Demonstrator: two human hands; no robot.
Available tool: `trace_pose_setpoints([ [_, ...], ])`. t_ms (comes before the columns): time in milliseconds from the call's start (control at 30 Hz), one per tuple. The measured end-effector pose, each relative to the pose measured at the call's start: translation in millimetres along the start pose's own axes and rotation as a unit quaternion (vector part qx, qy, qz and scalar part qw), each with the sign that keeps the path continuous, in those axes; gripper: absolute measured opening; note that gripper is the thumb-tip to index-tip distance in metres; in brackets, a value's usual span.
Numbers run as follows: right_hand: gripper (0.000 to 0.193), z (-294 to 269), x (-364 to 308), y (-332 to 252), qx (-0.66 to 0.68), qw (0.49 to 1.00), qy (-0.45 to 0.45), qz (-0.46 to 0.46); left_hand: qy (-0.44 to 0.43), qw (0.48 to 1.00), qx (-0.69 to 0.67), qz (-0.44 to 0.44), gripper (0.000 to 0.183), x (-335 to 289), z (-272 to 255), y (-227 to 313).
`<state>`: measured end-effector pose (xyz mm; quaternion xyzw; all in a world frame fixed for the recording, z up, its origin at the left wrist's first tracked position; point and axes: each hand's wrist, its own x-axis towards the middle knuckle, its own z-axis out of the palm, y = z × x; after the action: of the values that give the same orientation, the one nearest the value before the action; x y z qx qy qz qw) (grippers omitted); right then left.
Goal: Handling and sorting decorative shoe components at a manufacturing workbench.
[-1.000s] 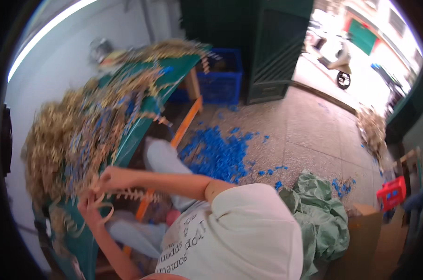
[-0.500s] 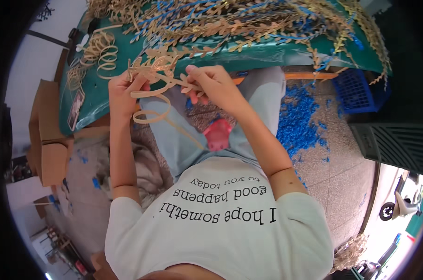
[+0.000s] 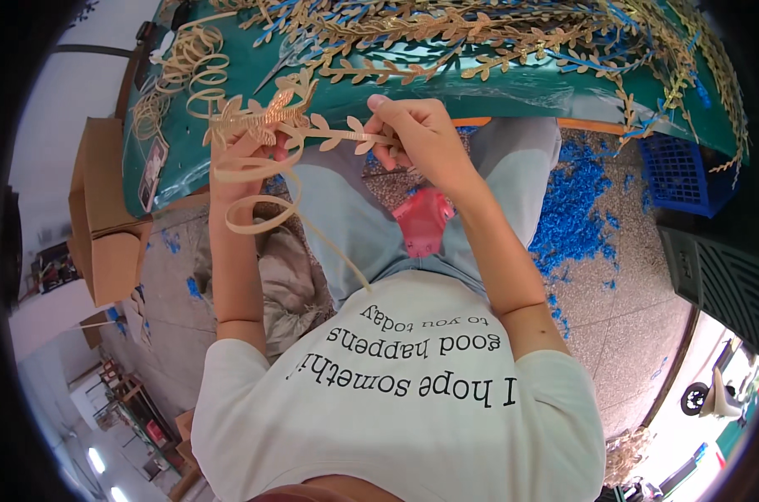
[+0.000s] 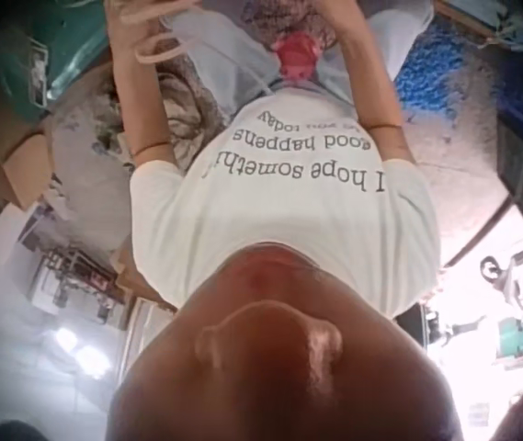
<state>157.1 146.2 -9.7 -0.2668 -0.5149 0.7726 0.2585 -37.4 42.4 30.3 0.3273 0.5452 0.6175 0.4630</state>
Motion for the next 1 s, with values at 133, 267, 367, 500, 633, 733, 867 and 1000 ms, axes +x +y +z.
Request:
trace_pose_setpoints([
  [133, 0.038, 0, 2, 6, 0.025, 1.0, 0.014, -0.002, 0.011, 0.997, -0.071, 0.002, 0.01, 2, -6, -14],
  [267, 0.038, 1, 4, 3, 0.038, 0.999, 0.014, 0.007, 0.01, 0.996, -0.088, -0.032, 0.011, 3, -1, -11],
  [367, 0.037, 3, 3, -1, 0.007, 1.0, 0.025, -0.006, 0.129, 0.987, 0.027, 0.087, 0.025, 3, 12, -15],
  [500, 0.035, 7, 4, -2, -0.027, 0.998, 0.047, -0.027, 0.201, 0.969, 0.101, 0.104, 0.027, 7, 20, -12],
  [633, 0.036, 1, 8, -1, -0.008, 0.999, 0.046, -0.015, 0.155, 0.982, -0.018, 0.108, 0.028, 9, 19, -19],
  [733, 0.038, -2, 11, 0, 0.006, 0.999, 0.048, 0.007, 0.146, 0.978, -0.115, 0.094, 0.03, 13, 20, -25],
  [867, 0.039, -2, 15, -1, 0.037, 0.998, 0.042, 0.023, 0.042, 0.977, -0.19, 0.092, 0.033, 17, 4, -35],
  [1000, 0.039, -6, 14, 1, 0.051, 0.997, 0.051, 0.029, 0.041, 0.985, -0.123, 0.117, 0.031, 19, 1, -38],
])
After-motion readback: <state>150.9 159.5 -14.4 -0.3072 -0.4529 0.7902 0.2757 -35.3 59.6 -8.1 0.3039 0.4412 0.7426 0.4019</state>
